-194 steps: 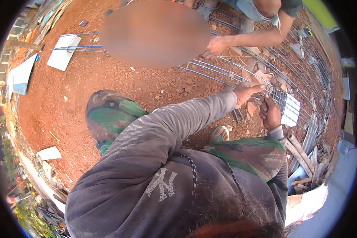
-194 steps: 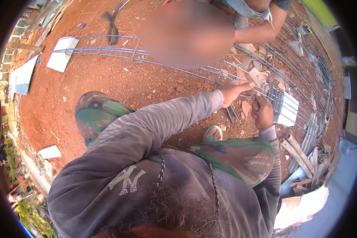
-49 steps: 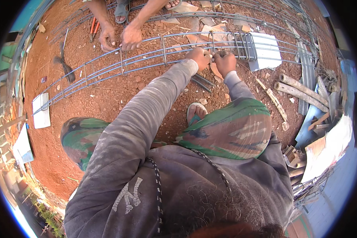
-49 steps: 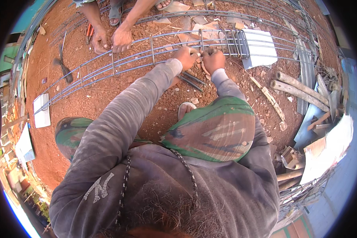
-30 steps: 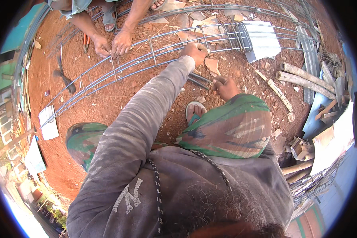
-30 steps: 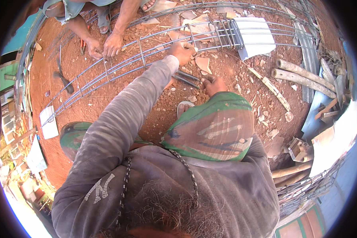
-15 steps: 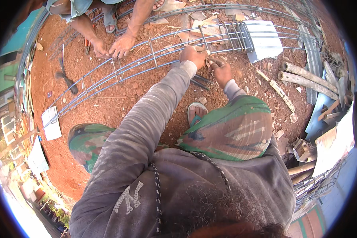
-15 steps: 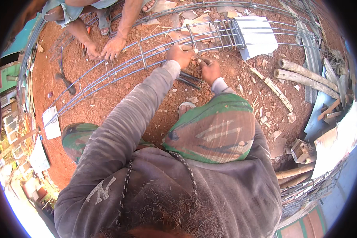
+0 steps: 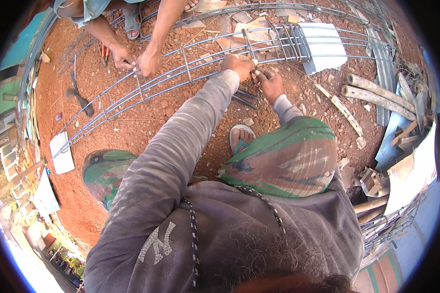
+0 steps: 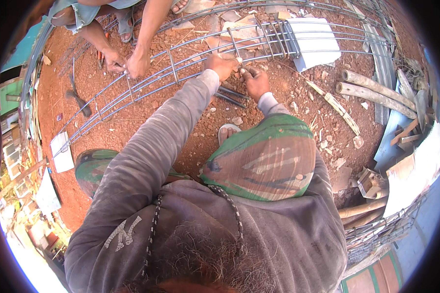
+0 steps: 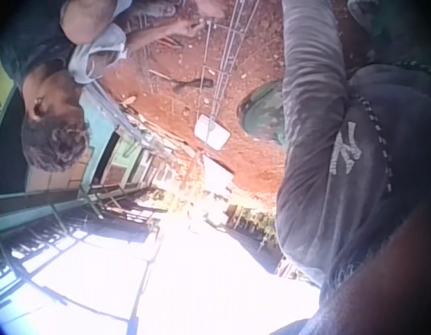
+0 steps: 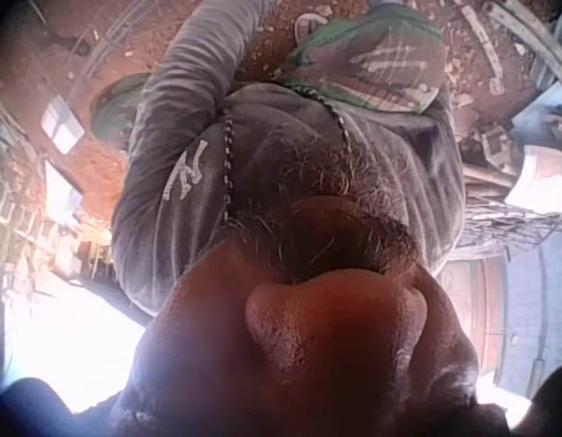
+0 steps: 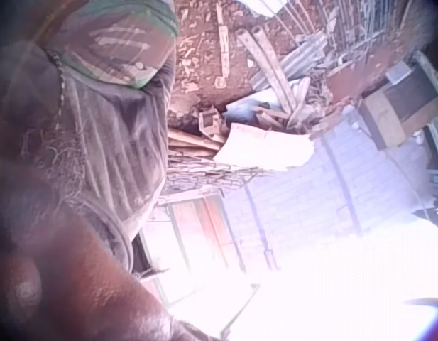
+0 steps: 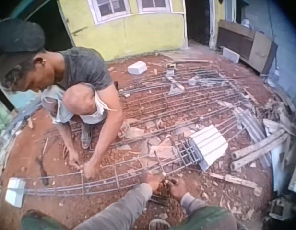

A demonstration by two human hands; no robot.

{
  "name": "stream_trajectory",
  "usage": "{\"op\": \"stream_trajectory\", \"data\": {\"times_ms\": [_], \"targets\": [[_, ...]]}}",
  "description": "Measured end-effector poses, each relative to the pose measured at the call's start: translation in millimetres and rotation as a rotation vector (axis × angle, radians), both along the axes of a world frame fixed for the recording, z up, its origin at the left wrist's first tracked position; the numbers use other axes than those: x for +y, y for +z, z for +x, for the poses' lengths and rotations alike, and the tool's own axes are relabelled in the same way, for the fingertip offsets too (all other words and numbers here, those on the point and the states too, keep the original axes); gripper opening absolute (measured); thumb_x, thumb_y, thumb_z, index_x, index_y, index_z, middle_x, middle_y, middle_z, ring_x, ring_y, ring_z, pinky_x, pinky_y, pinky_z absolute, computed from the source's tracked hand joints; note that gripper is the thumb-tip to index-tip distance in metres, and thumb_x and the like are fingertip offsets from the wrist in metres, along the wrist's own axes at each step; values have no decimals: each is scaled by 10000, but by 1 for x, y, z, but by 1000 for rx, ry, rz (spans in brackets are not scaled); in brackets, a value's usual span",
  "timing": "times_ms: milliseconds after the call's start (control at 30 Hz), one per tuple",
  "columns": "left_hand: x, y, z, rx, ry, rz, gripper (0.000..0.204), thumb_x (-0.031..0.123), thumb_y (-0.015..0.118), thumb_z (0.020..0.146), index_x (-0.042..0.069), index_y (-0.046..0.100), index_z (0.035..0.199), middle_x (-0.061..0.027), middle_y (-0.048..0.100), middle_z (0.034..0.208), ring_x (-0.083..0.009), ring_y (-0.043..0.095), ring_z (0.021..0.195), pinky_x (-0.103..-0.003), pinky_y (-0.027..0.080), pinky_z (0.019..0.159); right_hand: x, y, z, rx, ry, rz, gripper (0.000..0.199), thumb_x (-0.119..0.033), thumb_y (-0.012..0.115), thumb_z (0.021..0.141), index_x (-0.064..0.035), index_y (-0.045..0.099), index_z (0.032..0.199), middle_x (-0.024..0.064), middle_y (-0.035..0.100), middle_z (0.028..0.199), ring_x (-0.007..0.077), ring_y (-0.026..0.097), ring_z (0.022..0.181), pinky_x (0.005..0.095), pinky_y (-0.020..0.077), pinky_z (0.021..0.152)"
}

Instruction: The person uses pliers to twist and secure metal wires onto a rebar frame while another person assists by holding the structure.

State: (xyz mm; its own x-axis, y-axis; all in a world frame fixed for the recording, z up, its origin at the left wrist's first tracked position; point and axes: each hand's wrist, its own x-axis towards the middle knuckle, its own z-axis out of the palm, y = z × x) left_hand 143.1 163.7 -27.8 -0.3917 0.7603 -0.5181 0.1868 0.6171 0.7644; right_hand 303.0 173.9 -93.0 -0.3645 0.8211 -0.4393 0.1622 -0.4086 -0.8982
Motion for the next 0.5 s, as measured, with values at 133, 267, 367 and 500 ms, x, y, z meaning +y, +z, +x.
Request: {"op": "stream_trajectory", "data": {"times_ms": [133,267,367,500], "targets": [[1,1,-3,-86,3,-7,238,287,805,866,50,814,891,-64,773,760,-131,711,604,-295,548,580,3,-4,-3,7,10,68,220,-183,638,1030,-24,729,1152,-19,672,783,45,530,628,223,403,547],[1,-2,-3,-98,6,-3,236,278,799,876,43,812,903,-65,772,760,-137,705,595,-295,546,568,7,-5,-3,45,28,-28,231,-192,643,1029,-7,726,1140,-12,683,794,51,535,625,222,410,545],[-1,-8,-1,-87,52,32,218,260,802,875,43,809,902,-56,770,757,-133,702,594,-300,540,556,6,5,-2,68,15,-136,240,-195,639,1032,2,723,1141,-4,689,805,61,551,636,225,432,555],[-1,-28,-7,4,15,-1,267,378,787,861,117,817,906,-56,780,784,-169,732,701,-328,526,722,-4,11,-2,83,-74,-190,252,-190,642,1030,15,717,1157,12,697,815,64,565,648,228,457,569]]}}
